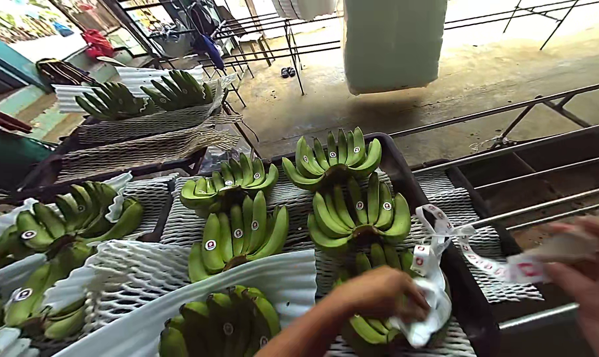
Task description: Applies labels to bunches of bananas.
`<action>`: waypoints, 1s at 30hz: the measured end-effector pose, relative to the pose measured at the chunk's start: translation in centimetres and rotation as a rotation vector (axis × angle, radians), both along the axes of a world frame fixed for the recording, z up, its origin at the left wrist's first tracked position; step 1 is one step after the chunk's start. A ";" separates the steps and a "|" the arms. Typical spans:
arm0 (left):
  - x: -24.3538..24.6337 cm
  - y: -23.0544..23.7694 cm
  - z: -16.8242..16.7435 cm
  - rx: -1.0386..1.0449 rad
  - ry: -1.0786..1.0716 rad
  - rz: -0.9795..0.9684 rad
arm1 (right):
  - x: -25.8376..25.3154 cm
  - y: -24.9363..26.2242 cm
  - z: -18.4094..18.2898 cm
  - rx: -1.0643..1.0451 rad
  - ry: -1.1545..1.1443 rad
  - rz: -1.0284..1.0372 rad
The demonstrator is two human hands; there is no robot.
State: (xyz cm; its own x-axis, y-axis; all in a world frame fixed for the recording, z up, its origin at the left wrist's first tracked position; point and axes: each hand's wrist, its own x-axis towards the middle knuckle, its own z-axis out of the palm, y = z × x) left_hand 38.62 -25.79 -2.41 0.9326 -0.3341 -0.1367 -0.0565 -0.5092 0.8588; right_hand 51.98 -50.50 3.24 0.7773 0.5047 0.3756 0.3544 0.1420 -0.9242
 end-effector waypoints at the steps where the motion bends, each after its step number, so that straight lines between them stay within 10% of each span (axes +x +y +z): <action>1: 0.0 1.8 0.7 0.049 -0.015 0.152 | -0.9 1.4 -1.1 0.004 0.050 0.036; 7: 0.0 2.6 2.3 -0.430 0.077 0.226 | -2.6 6.7 -4.2 0.013 0.602 0.018; 11: 0.3 -0.3 0.5 0.054 0.162 0.542 | -2.2 7.2 -4.4 0.021 0.752 -0.023; 14: 0.3 -1.4 -0.6 0.116 -0.232 0.695 | -2.2 7.4 -4.7 -0.037 0.737 -0.013; 18: 0.9 -2.1 0.6 0.489 -0.719 0.598 | -3.0 8.3 -4.2 -0.089 0.772 0.064; 24: 0.3 -1.5 0.3 0.663 -0.907 0.421 | -3.6 9.4 -4.2 -0.057 0.971 0.083; 30: 2.0 9.0 4.2 0.305 0.109 0.783 | -2.1 9.3 -6.9 -0.057 0.863 -0.082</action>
